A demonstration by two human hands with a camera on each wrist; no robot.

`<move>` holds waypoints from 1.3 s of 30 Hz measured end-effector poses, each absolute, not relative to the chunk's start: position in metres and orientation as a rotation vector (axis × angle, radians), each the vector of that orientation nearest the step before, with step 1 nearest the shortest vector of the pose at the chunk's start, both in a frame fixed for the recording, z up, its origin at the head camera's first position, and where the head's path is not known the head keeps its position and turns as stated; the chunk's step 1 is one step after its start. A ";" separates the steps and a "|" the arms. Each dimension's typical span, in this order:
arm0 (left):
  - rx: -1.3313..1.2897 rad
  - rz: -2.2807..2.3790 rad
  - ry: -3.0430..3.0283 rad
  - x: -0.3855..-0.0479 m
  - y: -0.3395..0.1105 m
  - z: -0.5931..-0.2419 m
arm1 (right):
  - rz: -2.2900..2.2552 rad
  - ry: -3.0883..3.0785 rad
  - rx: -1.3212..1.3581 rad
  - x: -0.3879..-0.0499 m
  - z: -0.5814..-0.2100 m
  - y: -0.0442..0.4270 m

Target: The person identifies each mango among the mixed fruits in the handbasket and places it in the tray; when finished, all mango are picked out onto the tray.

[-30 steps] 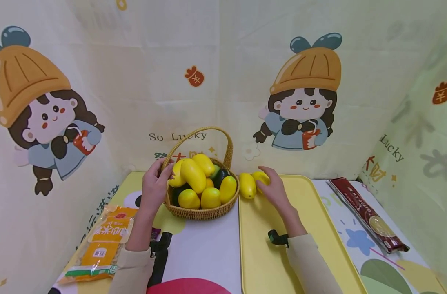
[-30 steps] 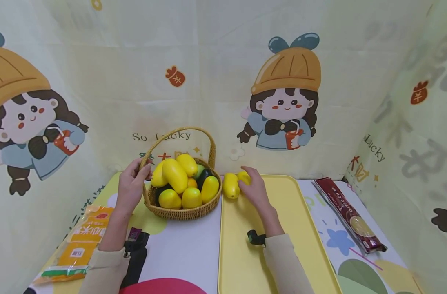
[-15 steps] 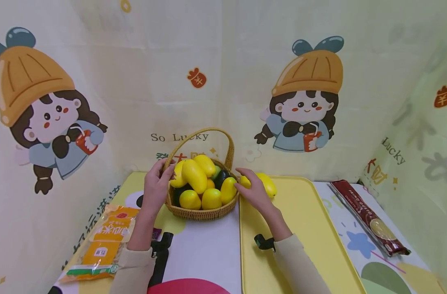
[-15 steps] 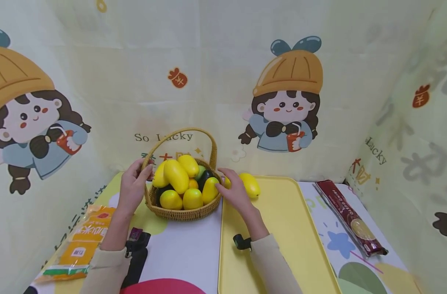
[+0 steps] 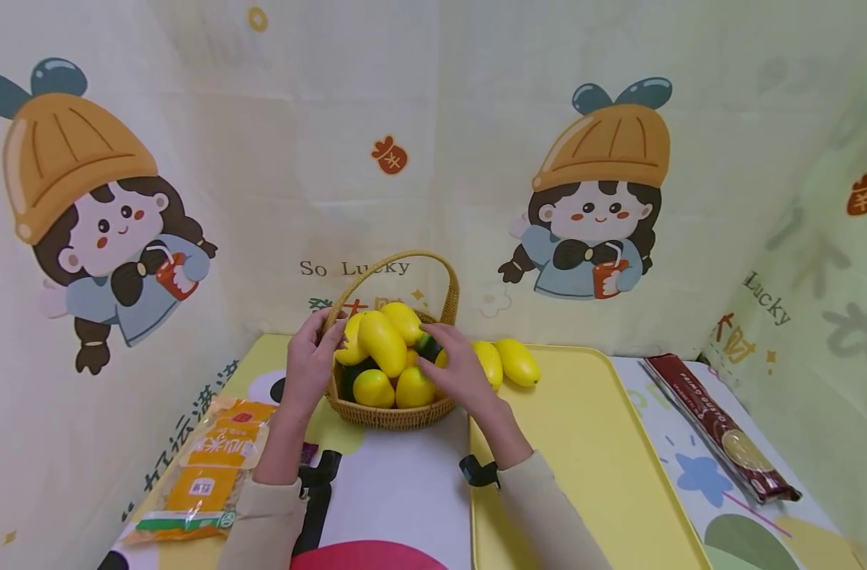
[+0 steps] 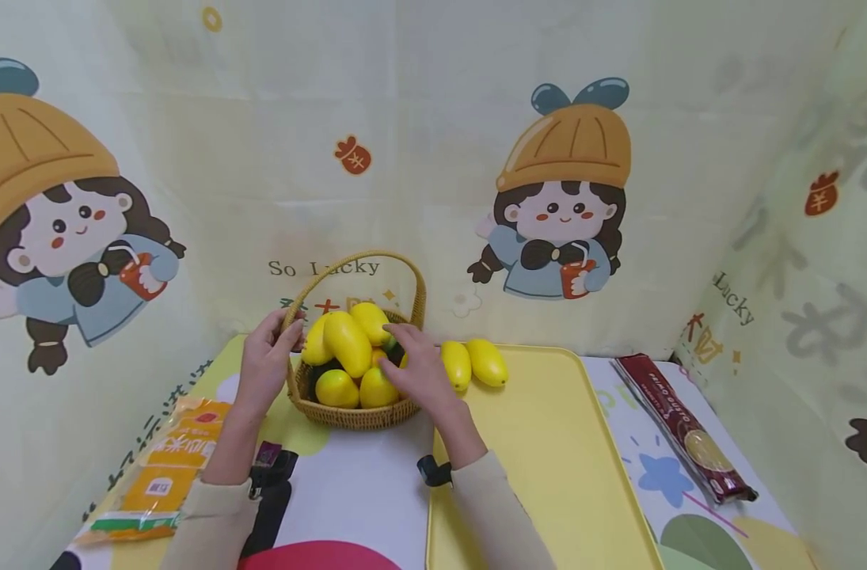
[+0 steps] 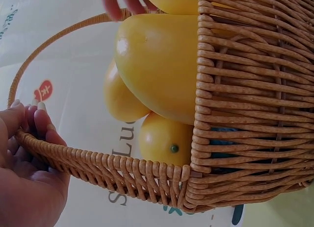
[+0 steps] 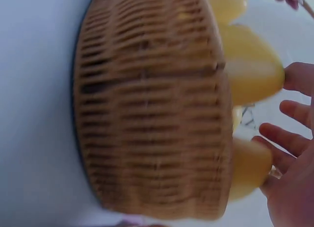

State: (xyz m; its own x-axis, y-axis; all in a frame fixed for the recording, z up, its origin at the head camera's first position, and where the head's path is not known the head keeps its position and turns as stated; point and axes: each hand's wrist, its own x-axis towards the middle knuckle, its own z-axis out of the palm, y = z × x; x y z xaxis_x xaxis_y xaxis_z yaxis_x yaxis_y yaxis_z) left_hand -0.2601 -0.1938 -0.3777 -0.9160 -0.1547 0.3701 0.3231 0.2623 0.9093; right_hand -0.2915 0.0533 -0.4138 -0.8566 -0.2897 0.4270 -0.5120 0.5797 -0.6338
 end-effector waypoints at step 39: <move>-0.159 -1.666 -2.157 -0.259 -0.192 -0.377 | 1.260 -2.661 0.446 -0.294 -0.389 -0.002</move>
